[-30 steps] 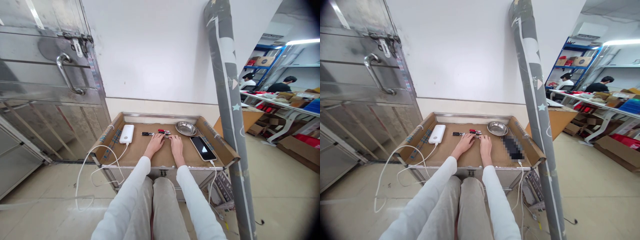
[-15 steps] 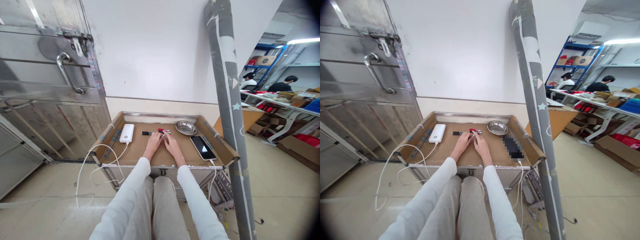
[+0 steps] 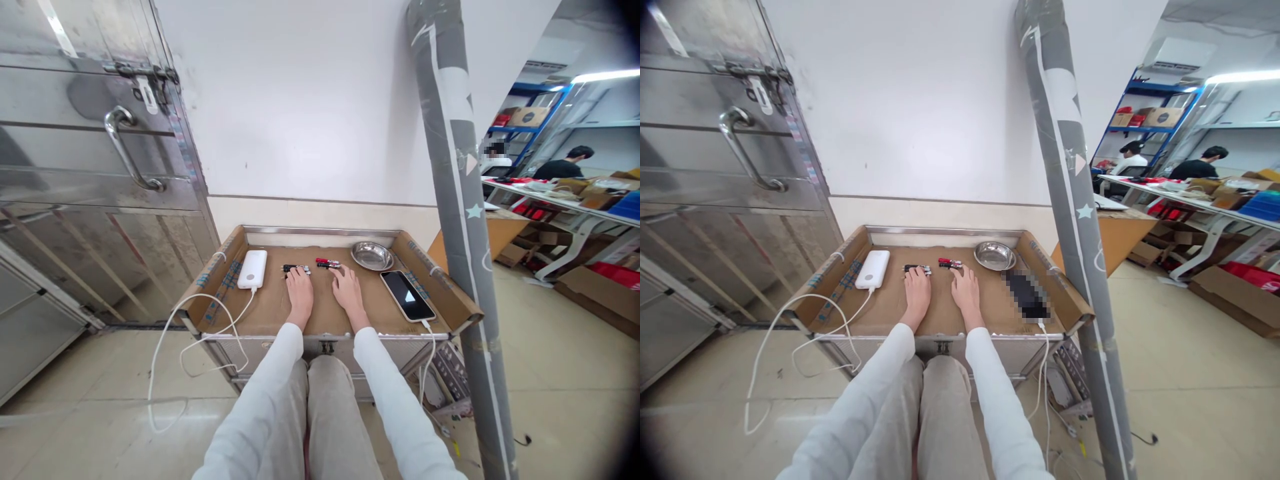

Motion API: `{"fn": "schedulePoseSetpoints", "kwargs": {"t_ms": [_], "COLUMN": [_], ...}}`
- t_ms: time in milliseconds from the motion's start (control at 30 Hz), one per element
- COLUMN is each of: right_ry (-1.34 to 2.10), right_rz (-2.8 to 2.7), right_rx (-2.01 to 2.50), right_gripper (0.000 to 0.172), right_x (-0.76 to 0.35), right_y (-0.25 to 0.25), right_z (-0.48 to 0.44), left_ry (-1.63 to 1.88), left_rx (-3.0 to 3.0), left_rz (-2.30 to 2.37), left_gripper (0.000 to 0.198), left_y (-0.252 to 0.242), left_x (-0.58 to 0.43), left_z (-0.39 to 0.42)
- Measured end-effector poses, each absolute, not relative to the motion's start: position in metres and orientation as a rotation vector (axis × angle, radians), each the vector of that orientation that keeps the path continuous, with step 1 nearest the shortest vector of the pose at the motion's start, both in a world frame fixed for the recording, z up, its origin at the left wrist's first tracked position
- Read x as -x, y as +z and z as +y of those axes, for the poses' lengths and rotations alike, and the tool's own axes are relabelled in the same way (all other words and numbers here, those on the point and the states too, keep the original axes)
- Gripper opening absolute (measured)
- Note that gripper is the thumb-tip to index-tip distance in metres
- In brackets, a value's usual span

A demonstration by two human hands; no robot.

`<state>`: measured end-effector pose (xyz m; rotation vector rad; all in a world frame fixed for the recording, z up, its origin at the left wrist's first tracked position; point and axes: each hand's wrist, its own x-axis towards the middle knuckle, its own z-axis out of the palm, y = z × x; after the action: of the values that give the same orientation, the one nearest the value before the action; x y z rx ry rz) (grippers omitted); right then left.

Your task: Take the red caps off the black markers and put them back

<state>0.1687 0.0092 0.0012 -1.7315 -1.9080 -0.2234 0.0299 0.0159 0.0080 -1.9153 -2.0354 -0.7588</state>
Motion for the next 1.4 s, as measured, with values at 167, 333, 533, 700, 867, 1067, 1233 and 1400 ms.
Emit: {"fn": "schedulePoseSetpoints", "kwargs": {"t_ms": [167,333,533,700,867,1067,1233,1400], "right_ry": [-0.276,-0.317,-0.364,-0.362,-0.291,-0.244,-0.237,-0.212], "right_rz": [-1.886,-1.899,-1.854,-1.842,-1.897,-1.9,-1.925,-1.946], "right_rx": [1.799,1.863,1.96,1.974,1.901,1.885,1.855,1.828], "right_gripper": [0.036,0.026,0.021,0.025,0.024,0.024,0.024,0.024], "right_x": [-0.168,-0.167,-0.169,-0.172,-0.173,-0.175,-0.175,-0.175], "right_y": [0.003,0.008,0.006,0.004,0.006,0.007,0.005,0.005], "right_z": [0.015,0.018,0.024,0.029,0.029,0.029,0.029,0.029], "left_ry": [-0.76,-0.785,-0.851,-0.906,-0.934,-0.952,-0.983,-1.019], "left_rx": [2.105,2.306,2.345,2.43,2.504,2.54,2.564,2.685], "left_rz": [-1.837,-1.616,-1.619,-1.627,-1.674,-1.694,-1.692,-1.634], "left_gripper": [0.025,0.026,0.02,0.015,0.014,0.014,0.013,0.016], "left_y": [0.007,-0.001,-0.006,-0.004,0.0,0.003,0.004,0.006], "left_x": [-0.036,-0.046,-0.057,-0.058,-0.057,-0.056,-0.056,-0.056], "left_z": [0.021,0.038,0.057,0.062,0.06,0.058,0.058,0.059]}}
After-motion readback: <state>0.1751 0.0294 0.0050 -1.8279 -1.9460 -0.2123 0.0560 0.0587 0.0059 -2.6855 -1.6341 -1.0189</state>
